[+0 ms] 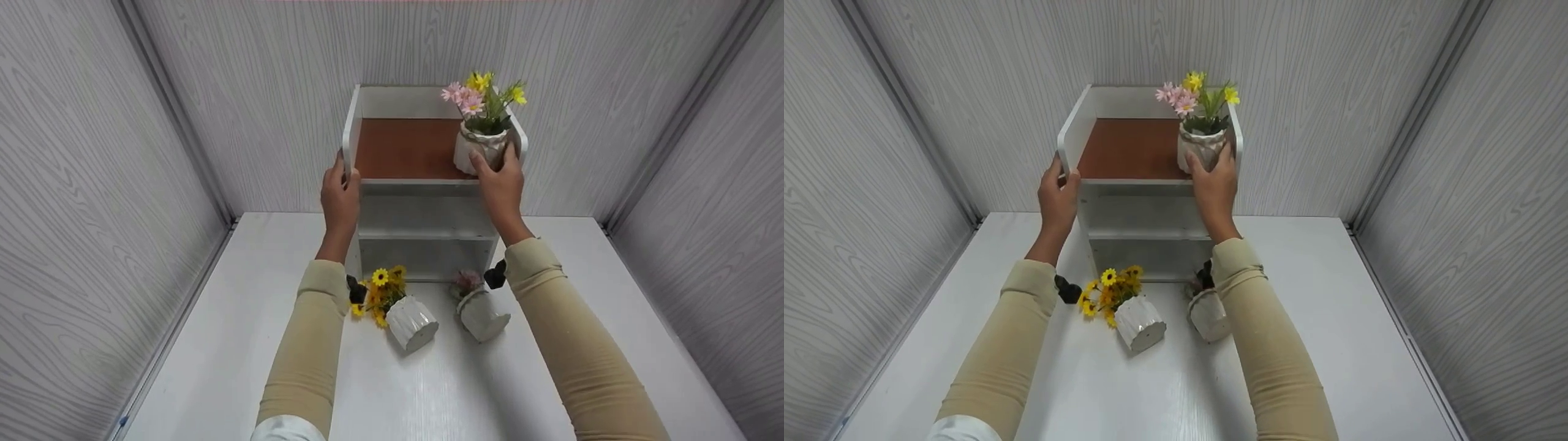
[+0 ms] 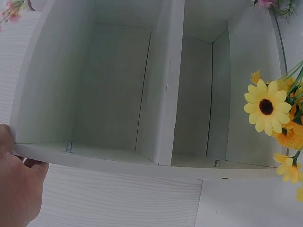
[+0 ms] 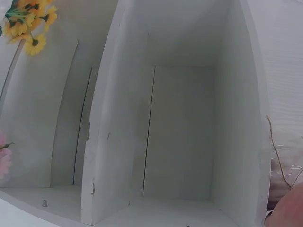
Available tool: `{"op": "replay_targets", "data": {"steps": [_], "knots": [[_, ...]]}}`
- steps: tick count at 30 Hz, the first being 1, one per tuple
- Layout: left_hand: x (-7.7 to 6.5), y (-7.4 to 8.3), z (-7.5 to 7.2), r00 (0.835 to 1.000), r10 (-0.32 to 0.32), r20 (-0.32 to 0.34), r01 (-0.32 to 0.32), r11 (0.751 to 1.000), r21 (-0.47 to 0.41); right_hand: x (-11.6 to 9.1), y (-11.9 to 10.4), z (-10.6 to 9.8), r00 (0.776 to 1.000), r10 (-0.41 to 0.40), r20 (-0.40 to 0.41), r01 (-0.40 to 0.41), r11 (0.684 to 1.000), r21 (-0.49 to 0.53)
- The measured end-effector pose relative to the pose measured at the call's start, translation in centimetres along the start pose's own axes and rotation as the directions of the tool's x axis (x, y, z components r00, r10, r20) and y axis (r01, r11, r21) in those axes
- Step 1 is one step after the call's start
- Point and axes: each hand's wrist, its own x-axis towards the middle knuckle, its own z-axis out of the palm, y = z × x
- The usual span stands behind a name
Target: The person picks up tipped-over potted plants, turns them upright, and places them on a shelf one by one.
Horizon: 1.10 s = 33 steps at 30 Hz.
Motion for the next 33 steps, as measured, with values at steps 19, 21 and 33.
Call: {"op": "replay_targets", "data": {"steps": [19,21,33], "knots": [[-0.1,0.2,0.1,1.000,0.001,-0.003,-0.001,1.000,-0.025,-9.5,5.7,-5.7,0.985,-0.152,0.088,0.161,0.981,-0.111],[-0.1,0.1,0.1,1.000,0.001,-0.005,-0.001,1.000,-0.017,-10.4,6.6,-6.4,0.986,-0.122,0.112,0.138,0.980,-0.142],[-0.1,0.0,0.1,1.000,0.004,-0.006,-0.004,1.000,-0.004,-14.9,11.4,-8.7,0.966,0.132,0.224,-0.060,0.951,-0.303]]}}
